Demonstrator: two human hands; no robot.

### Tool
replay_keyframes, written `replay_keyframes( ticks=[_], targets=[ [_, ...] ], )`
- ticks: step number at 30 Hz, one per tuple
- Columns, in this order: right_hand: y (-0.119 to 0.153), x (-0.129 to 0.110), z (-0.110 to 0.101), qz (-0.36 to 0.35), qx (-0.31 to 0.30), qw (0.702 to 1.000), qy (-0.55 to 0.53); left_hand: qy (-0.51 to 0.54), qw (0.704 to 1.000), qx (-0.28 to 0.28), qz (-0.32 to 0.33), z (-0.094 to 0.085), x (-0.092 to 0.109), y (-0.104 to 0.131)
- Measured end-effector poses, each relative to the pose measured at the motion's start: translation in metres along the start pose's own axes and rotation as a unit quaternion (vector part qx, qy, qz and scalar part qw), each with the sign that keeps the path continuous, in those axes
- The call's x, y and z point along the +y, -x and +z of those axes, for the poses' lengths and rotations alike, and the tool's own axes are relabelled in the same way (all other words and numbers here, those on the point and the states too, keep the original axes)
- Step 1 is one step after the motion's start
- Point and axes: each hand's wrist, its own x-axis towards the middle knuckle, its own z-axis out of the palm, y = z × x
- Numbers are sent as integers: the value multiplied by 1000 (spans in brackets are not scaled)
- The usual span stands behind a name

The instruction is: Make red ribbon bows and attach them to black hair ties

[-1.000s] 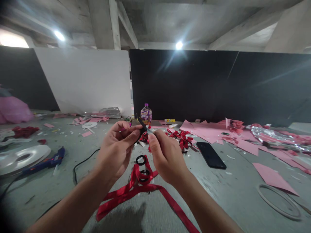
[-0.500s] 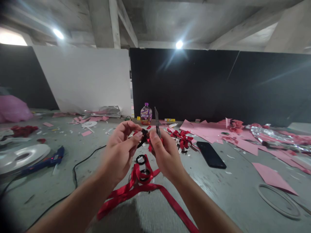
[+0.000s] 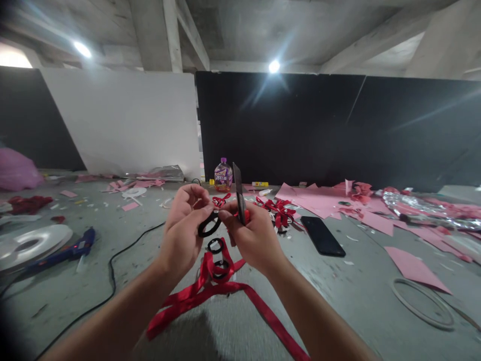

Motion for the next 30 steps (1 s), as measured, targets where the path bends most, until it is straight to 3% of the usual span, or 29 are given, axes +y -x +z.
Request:
replay_keyframes(
  ticks=[4,9,13,16,20,26,30],
  targets=[
    [2,4,2,-47,-1,997,66,30,993,15,-117,5,-1,1],
    [2,17,21,-2,35,998,59,115,968,128,-182,8,-13,0],
    [2,20,28,97,20,993,-65,154,968,114,-162,6,-18,-5],
    [3,15,29,141,6,985,-98,184,964,116,-152,7,-10,-6],
    [1,6,23,150,18,977,-148,183,969,93,-139,6,5,-10],
    [-3,0,10,152,54,945,-284,130,975,164,-73,-13,13,-26],
    [-2,-3,6,174,62,916,-355,43,995,94,-7,-18,9,-25]
  ],
)
